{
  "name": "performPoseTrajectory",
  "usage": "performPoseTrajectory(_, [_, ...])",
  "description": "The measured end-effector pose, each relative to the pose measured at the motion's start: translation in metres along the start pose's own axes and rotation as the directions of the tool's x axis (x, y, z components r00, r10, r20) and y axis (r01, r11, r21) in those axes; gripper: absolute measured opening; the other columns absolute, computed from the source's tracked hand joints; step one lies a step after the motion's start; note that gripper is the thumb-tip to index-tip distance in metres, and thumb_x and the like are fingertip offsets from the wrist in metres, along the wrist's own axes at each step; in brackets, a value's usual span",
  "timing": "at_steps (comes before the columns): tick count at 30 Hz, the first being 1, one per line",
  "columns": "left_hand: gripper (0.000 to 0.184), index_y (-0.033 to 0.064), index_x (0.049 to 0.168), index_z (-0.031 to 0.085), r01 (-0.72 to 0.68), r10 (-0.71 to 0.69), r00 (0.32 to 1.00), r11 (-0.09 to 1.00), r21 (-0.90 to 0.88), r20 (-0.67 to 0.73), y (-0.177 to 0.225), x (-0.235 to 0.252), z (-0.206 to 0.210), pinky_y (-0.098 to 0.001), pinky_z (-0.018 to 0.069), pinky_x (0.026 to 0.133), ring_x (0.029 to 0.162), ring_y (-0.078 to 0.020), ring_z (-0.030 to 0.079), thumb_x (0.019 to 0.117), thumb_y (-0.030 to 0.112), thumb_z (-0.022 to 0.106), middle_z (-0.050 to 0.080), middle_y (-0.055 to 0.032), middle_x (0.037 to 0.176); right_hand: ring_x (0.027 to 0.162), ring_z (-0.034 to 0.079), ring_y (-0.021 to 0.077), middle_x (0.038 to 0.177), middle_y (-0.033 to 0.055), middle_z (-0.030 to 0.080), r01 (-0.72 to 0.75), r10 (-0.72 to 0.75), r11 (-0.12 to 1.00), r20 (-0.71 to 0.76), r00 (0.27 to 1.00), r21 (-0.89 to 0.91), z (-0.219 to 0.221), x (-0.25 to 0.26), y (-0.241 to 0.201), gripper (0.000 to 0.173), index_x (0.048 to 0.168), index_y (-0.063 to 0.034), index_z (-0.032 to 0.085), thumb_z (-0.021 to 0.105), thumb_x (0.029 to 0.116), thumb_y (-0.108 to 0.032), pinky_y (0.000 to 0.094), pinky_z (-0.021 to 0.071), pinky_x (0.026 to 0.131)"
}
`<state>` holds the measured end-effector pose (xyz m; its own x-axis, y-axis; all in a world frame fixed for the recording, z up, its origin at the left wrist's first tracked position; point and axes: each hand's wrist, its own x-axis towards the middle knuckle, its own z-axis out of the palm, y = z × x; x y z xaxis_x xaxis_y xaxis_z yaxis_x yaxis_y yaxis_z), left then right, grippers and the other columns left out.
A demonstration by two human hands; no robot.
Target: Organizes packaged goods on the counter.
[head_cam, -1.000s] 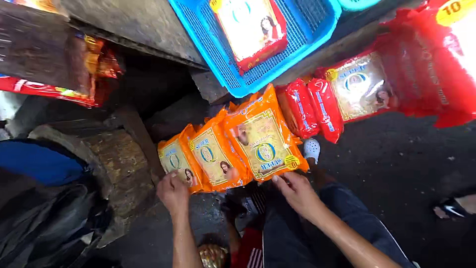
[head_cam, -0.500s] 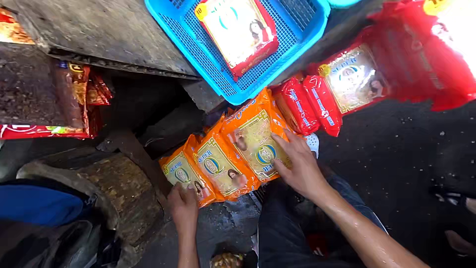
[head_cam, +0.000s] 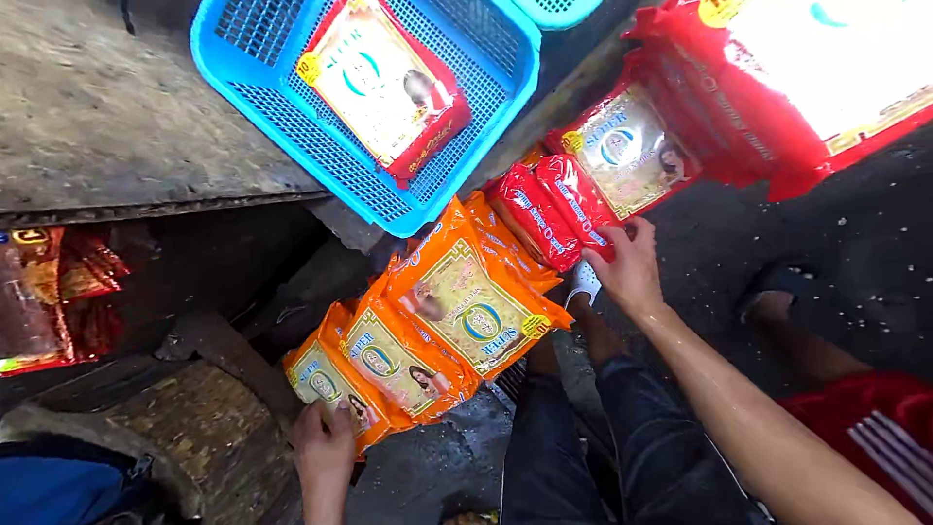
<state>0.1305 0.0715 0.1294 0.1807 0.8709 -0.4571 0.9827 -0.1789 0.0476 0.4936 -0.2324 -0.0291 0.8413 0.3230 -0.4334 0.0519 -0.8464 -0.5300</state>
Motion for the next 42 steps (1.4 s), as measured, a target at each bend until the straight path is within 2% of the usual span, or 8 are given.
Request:
performPoseTrajectory(9, [0.051, -0.0103, 0.138, 0.054, 0.013, -0.015, 0.998, 0.999, -0.029, -0.056, 0.0, -0.003, 0.009, -0.0623, 0.0328, 0.116, 0.14, -0.0481, 0.043, 0.104, 0.028, 0.053, 0.049, -0.0343, 0.145, 0.123, 0.062, 0.0314, 0.133, 0.0228, 0.063, 0.295, -0.247, 0.939, -0.255, 0.935, 0.174, -0.013, -0.016, -0.004, 0.021, 0.089, 0.0029, 0.07, 0.062, 0.0977, -0.014, 0.0427, 0.053, 0.103])
performPoseTrajectory(14, [0.053, -0.0107, 0.138, 0.054, 0.009, -0.012, 0.997, 0.999, -0.038, -0.072, -0.004, -0.003, 0.012, -0.0617, 0.0338, 0.116, 0.14, -0.0482, 0.044, 0.1024, 0.029, 0.054, 0.047, -0.0349, 0.147, 0.126, 0.063, 0.0277, 0.13, 0.0264, 0.066, 0.269, -0.162, 0.915, -0.336, 0.928, 0.301, -0.086, -0.067, -0.02, 0.021, 0.09, 0.008, 0.066, 0.064, 0.0959, -0.012, 0.0375, 0.0534, 0.105])
performPoseTrajectory(20, [0.053, -0.0098, 0.139, 0.054, 0.006, -0.01, 0.998, 0.998, -0.061, -0.058, -0.002, -0.001, 0.013, -0.0623, 0.0321, 0.117, 0.143, -0.049, 0.04, 0.1032, 0.028, 0.054, 0.043, -0.0353, 0.15, 0.13, 0.062, 0.0251, 0.131, 0.0045, 0.071, 0.339, -0.18, 0.798, -0.341, 0.923, 0.497, -0.148, -0.108, -0.013, 0.007, 0.099, -0.0148, 0.061, 0.063, 0.0988, -0.009, 0.0438, 0.0477, 0.115])
performPoseTrajectory(26, [0.053, -0.0082, 0.139, 0.055, 0.027, -0.029, 0.999, 0.998, -0.051, -0.028, 0.0, 0.0, 0.008, -0.0627, 0.0328, 0.117, 0.143, -0.0479, 0.041, 0.103, 0.03, 0.054, 0.044, -0.0336, 0.15, 0.108, 0.071, 0.0114, 0.118, 0.003, 0.074, 0.211, -0.089, 0.759, -0.224, 0.971, 0.615, -0.099, -0.06, -0.028, 0.004, 0.096, -0.0101, 0.059, 0.063, 0.0966, -0.011, 0.0286, 0.0611, 0.09])
performPoseTrajectory(29, [0.053, -0.0085, 0.139, 0.054, 0.036, -0.037, 0.999, 0.998, -0.058, -0.004, -0.001, -0.002, 0.006, -0.0625, 0.0331, 0.116, 0.142, -0.0468, 0.041, 0.103, 0.03, 0.054, 0.045, -0.033, 0.15, 0.108, 0.065, 0.0292, 0.112, 0.0223, 0.067, 0.062, -0.04, 0.97, -0.096, 0.995, 0.236, -0.051, -0.005, -0.018, 0.029, 0.108, 0.0086, 0.066, 0.059, 0.102, -0.019, 0.0454, 0.0539, 0.095])
performPoseTrajectory(33, [0.053, -0.0086, 0.139, 0.054, 0.029, -0.029, 1.0, 0.998, -0.06, -0.005, -0.001, 0.001, 0.006, -0.0621, 0.0335, 0.115, 0.141, -0.0461, 0.043, 0.1029, 0.03, 0.055, 0.045, -0.0332, 0.149, 0.124, 0.052, 0.0514, 0.133, 0.03, 0.055, -0.004, -0.003, 0.994, -0.071, 0.997, -0.105, -0.033, 0.03, -0.039, 0.033, 0.126, -0.0008, 0.065, 0.063, 0.0975, -0.017, 0.0666, 0.0403, 0.104])
performPoseTrajectory(38, [0.051, -0.0081, 0.138, 0.055, 0.035, -0.035, 0.999, 0.997, -0.062, -0.006, -0.002, 0.001, 0.007, -0.0617, 0.0348, 0.114, 0.14, -0.0461, 0.044, 0.1025, 0.029, 0.054, 0.047, -0.0326, 0.148, 0.148, 0.034, 0.0455, 0.158, 0.0214, 0.043, 0.529, -0.53, 0.841, 0.017, 0.848, -0.112, 0.011, 0.042, -0.062, 0.04, 0.138, -0.0156, 0.064, 0.061, 0.0985, -0.018, 0.0653, 0.0308, 0.118])
performPoseTrajectory(42, [0.053, -0.0073, 0.136, 0.056, 0.029, -0.029, 1.0, 0.997, -0.07, -0.002, -0.006, 0.005, 0.004, -0.0609, 0.0361, 0.113, 0.139, -0.0453, 0.045, 0.1006, 0.032, 0.055, 0.047, -0.0323, 0.148, 0.157, 0.013, 0.0412, 0.171, 0.0115, 0.022, 0.571, -0.584, 0.738, 0.083, 0.807, -0.359, 0.06, 0.077, -0.039, 0.053, 0.156, -0.0305, 0.046, 0.03, 0.1059, -0.042, 0.0689, 0.0128, 0.122])
